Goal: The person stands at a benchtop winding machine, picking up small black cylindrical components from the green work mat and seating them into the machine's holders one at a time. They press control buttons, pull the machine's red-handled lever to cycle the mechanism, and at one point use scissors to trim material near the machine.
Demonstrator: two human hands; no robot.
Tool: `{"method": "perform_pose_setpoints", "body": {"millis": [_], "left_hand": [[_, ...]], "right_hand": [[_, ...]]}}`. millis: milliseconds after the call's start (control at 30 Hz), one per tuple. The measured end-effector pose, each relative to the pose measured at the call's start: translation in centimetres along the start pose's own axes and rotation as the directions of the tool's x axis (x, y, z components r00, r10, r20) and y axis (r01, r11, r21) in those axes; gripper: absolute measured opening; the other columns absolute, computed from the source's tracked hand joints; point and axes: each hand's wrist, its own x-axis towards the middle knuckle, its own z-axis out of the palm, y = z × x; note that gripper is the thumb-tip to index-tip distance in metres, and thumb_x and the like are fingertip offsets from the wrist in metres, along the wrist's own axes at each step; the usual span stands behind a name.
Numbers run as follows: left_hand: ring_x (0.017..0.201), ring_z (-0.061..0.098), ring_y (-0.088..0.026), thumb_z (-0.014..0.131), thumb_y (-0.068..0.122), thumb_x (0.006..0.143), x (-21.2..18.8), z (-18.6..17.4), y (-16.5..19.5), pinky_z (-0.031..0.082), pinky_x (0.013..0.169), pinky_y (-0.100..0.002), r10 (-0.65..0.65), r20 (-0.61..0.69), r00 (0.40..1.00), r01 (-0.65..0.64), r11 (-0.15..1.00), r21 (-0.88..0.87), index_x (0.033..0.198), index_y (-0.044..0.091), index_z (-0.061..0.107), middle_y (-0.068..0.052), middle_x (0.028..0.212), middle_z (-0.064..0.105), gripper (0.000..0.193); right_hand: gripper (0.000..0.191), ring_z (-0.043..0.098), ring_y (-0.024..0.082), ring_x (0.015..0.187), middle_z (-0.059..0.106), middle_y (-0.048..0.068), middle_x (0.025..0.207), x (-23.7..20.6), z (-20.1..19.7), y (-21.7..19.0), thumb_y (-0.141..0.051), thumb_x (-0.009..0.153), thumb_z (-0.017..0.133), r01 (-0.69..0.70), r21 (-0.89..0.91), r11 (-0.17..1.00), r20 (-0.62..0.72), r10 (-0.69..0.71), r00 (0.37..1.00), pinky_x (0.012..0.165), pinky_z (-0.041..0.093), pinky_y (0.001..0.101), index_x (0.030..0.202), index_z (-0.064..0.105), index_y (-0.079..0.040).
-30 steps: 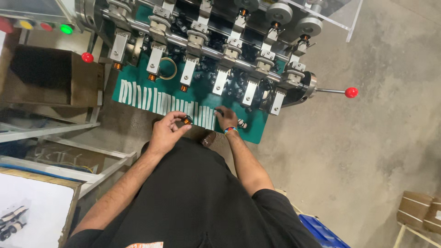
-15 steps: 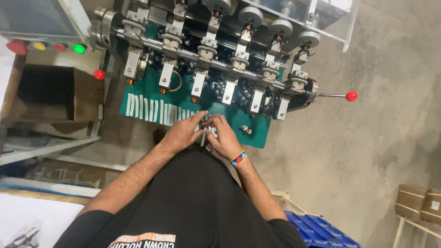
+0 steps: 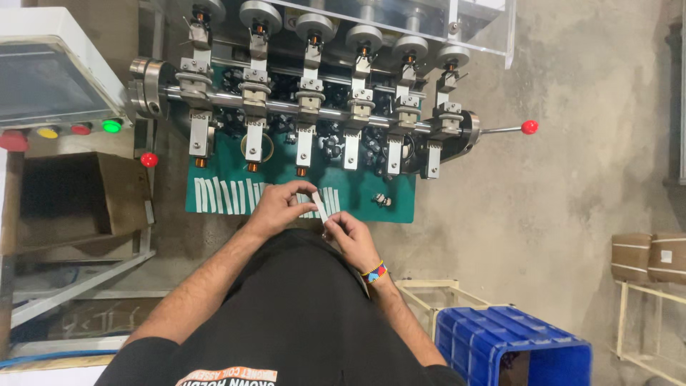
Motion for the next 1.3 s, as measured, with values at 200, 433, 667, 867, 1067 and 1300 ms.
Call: {"method": "perform_pose_setpoints", "body": {"millis": [200, 433, 667, 867, 1067, 1300], "left_hand": [[0.050, 0.042, 0.001, 0.071, 0.015, 0.096, 0.8, 0.5, -2.1, 0.032, 0.041, -0.016, -0.059, 0.425, 0.903, 0.389, 0.529, -0.754, 0.124, 0.003, 0.062, -0.001, 0.096, 0.069, 0.032], [0.057, 0.045, -0.001, 0.075, 0.018, 0.098, 0.0, 0.6, -0.7, 0.036, 0.047, -0.018, 0.088, 0.361, 0.928, 0.215, 0.665, -0.715, 0.134, 0.004, 0.065, -0.004, 0.104, 0.073, 0.040], [0.089, 0.071, -0.031, 0.077, 0.018, 0.085, -1.2, 1.7, 3.6, 0.058, 0.076, -0.040, 0.443, 0.027, 0.896, -0.442, 0.884, 0.154, 0.152, 0.016, 0.046, -0.009, 0.118, 0.077, 0.074], [0.098, 0.073, -0.037, 0.074, 0.019, 0.082, -1.0, 4.4, 4.2, 0.058, 0.081, -0.044, 0.336, -0.059, 0.940, -0.319, 0.927, 0.197, 0.151, 0.016, 0.044, -0.012, 0.114, 0.076, 0.075], [0.082, 0.074, -0.031, 0.078, 0.026, 0.079, 0.3, 8.5, 0.6, 0.058, 0.071, -0.041, -0.057, -0.141, 0.988, 0.047, 0.996, -0.075, 0.138, 0.012, 0.055, -0.012, 0.091, 0.078, 0.065], [0.074, 0.074, -0.020, 0.076, 0.029, 0.095, 2.0, 6.2, 2.2, 0.054, 0.063, -0.033, 0.146, -0.541, 0.828, -0.010, 0.969, 0.247, 0.122, 0.009, 0.068, -0.007, 0.087, 0.077, 0.034]], "right_hand": [[0.004, 0.065, 0.033, 0.088, 0.067, 0.011, 0.094, 1.5, 0.8, -3.4, -0.007, 0.094, 0.067, 0.330, -0.683, 0.652, -0.101, -0.531, 0.841, 0.078, 0.048, 0.0416, 0.097, 0.068, -0.005], [0.022, 0.070, 0.018, 0.085, 0.076, 0.009, 0.091, 3.1, -0.4, -2.1, -0.014, 0.097, 0.068, 0.109, -0.329, 0.938, -0.235, -0.193, 0.953, 0.076, 0.054, 0.0339, 0.117, 0.071, -0.008], [0.029, 0.070, 0.008, 0.094, 0.075, 0.005, 0.105, 4.7, -5.4, -0.4, -0.018, 0.098, 0.069, 0.173, -0.235, 0.957, 0.104, -0.152, 0.983, 0.081, 0.057, 0.0265, 0.121, 0.070, -0.002], [0.016, 0.070, 0.027, 0.074, 0.070, 0.012, 0.087, 4.4, -5.3, -3.6, -0.017, 0.092, 0.071, 0.214, -0.592, 0.777, 0.094, -0.198, 0.976, 0.069, 0.055, 0.0382, 0.098, 0.075, -0.002], [0.039, 0.066, 0.043, 0.083, 0.068, 0.021, 0.097, 1.9, -5.4, -2.3, -0.016, 0.080, 0.068, 0.597, -0.595, 0.539, 0.321, -0.521, 0.791, 0.069, 0.053, 0.0480, 0.115, 0.065, 0.001], [0.022, 0.071, 0.038, 0.090, 0.075, 0.015, 0.093, 7.8, -9.3, 9.1, -0.030, 0.093, 0.067, 0.159, -0.881, 0.447, 0.153, -0.050, 0.987, 0.079, 0.055, 0.0495, 0.107, 0.073, -0.014]]}}
